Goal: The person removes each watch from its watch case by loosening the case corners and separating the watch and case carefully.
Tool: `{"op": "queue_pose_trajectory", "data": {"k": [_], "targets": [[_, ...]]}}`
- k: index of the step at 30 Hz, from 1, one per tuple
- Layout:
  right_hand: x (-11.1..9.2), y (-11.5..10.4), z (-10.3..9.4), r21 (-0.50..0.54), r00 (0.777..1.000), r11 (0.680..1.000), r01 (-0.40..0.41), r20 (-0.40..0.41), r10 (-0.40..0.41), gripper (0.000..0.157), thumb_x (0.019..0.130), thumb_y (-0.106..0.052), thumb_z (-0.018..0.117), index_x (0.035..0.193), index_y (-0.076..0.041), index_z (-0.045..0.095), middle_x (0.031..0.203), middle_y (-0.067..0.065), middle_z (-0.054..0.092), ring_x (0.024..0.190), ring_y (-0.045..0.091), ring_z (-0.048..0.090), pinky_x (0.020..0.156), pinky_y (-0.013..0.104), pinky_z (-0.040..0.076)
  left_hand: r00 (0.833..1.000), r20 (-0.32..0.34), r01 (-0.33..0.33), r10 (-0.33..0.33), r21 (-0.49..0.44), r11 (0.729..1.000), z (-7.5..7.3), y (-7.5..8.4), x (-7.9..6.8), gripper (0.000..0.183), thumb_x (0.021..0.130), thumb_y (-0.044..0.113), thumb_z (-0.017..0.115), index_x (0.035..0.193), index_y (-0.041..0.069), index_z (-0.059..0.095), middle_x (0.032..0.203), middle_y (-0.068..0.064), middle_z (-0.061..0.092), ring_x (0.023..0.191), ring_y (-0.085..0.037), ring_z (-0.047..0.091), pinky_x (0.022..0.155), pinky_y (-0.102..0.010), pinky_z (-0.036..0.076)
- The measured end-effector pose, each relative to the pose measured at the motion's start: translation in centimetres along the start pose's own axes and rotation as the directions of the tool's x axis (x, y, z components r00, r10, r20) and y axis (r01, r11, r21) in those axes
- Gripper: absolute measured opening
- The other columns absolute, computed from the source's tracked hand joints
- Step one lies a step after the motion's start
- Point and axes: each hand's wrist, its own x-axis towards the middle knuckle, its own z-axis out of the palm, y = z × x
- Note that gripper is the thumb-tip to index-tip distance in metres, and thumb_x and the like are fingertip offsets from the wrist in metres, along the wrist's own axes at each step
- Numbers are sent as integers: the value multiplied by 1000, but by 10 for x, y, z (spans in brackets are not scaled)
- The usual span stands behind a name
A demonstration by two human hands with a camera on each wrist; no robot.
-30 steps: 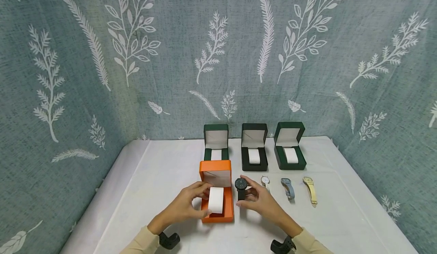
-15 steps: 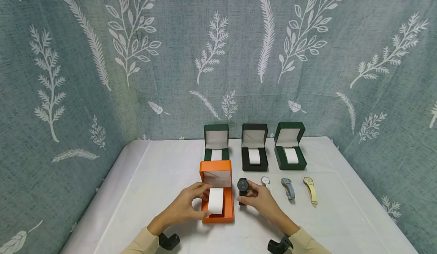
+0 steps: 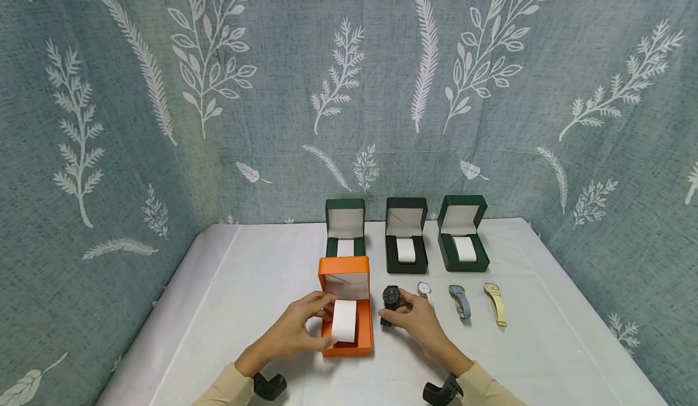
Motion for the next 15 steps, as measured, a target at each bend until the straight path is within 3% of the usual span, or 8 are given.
{"op": "queue_pose_trajectory", "data": {"k": [8,15], "targets": [[3,-4,7,-105,994,994,20,-102,-31,96,80,-23,91,155,3,38,97,8,63,79,14,59,61,23,50,1000,-4,-4,4,3,1000,0,0,-2,67,85,19,86,142,-1,56,128,-2,60,98,-14,69,91,-37,58],[10,-7,12,-280,984,960,20,-167,-69,92,78,-28,92,152,-2,46,88,3,67,78,16,61,63,31,51,1000,0,1,-1,-7,1000,0,-1,-3,66,86,20,85,142,-2,56,129,-3,60,99,-14,69,91,-36,58]]}}
